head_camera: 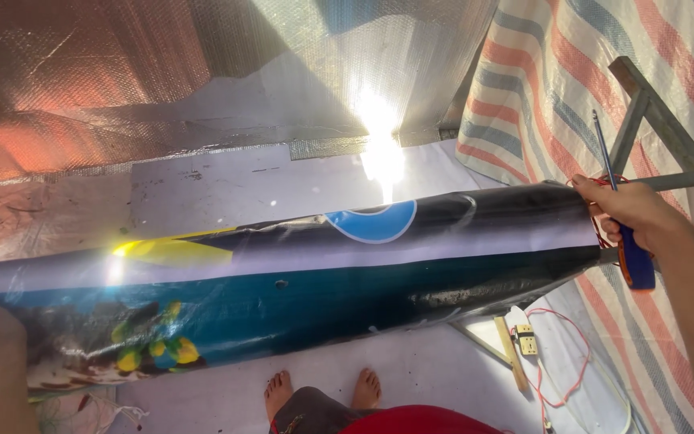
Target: Apply a decorative printed film to a frame and use a screwdriver to secure or mark it.
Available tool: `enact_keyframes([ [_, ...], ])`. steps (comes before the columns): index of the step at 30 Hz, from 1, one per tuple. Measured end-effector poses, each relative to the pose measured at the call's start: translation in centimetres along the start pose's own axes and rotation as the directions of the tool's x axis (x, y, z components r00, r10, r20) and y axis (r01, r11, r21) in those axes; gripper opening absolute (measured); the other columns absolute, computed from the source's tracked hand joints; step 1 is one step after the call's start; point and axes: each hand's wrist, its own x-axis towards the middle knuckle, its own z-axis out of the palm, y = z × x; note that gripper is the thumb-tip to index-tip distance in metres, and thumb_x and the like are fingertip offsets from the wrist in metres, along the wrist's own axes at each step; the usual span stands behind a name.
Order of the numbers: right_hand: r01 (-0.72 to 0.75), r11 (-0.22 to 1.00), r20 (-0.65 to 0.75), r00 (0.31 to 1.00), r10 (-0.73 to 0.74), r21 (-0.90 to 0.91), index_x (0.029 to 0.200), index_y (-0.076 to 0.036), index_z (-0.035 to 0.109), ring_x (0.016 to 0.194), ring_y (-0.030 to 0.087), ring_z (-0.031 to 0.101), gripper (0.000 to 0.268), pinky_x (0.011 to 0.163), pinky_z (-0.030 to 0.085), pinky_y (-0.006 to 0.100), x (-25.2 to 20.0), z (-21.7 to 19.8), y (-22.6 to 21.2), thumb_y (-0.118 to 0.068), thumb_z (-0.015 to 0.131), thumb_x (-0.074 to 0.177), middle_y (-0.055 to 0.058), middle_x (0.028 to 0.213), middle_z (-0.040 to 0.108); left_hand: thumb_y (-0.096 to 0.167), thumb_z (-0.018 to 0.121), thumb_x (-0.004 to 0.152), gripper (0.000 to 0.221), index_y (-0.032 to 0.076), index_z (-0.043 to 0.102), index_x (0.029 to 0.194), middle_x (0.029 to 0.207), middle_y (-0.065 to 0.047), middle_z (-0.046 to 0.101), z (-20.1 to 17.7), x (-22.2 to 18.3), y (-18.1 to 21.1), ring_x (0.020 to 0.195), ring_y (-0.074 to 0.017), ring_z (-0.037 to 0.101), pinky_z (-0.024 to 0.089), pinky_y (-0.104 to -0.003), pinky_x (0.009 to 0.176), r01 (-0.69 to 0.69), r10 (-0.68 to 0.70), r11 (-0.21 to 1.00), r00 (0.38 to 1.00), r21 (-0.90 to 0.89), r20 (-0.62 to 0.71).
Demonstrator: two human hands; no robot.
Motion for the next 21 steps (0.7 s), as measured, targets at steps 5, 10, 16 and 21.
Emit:
enact_keyframes([
  [5,-0.17,0.985,0.174,0.971,0.165,0.012,0.089,-0.006,0.06,0.043,0.013,0.026,0.038,0.04,0.02,0.031,6.6,-0.5,0.8,-0.04,0.074,0.096,0.003,0.053,0.035,0.05,0.062,0.132,0.055,0.007,0.077,0.101,0.079,-0.01,0.076,-6.5,1.4,0.1,0.049,-0.0261,0.07,0.055,-0.037,0.037,-0.026,0.081,0.958,0.98,-0.286,0.182],
  [10,-0.04,0.996,0.202,0.979,0.023,0.081,0.104,-0.006,0.069,0.041,0.007,0.028,0.017,0.036,0.021,0.027,9.2,-1.7,-0.3,-0.023,0.07,0.1,0.005,0.066,0.054,0.053,0.067,0.128,0.048,0.006,0.072,0.119,0.089,-0.011,0.077,-12.2,1.6,-0.2,0.064,-0.0235,0.074,0.059,-0.036,0.054,-0.045,0.072,0.977,0.989,-0.207,0.127],
  [16,0.093,0.982,0.088,0.99,-0.109,0.162,0.112,-0.005,0.066,0.041,0.01,0.03,0.029,0.038,0.025,0.028,8.2,0.9,-3.3,-0.032,0.069,0.104,0.001,0.057,0.042,0.051,0.068,0.128,0.051,0.004,0.077,0.111,0.088,-0.013,0.078,-13.6,1.5,0.4,0.062,-0.0289,0.073,0.057,-0.04,0.052,-0.059,0.101,0.956,0.985,-0.287,0.136],
  [21,0.057,0.99,0.077,0.996,-0.047,-0.129,0.115,0.021,0.063,0.049,0.022,0.039,0.05,0.043,0.033,0.04,7.5,2.8,-4.1,-0.027,0.074,0.102,0.024,0.076,0.058,0.053,0.066,0.119,0.054,0.0,0.071,0.123,0.097,-0.021,0.069,-17.1,2.0,1.3,0.08,-0.0364,0.065,0.046,-0.046,0.067,-0.064,0.086,0.976,0.991,-0.208,0.099],
])
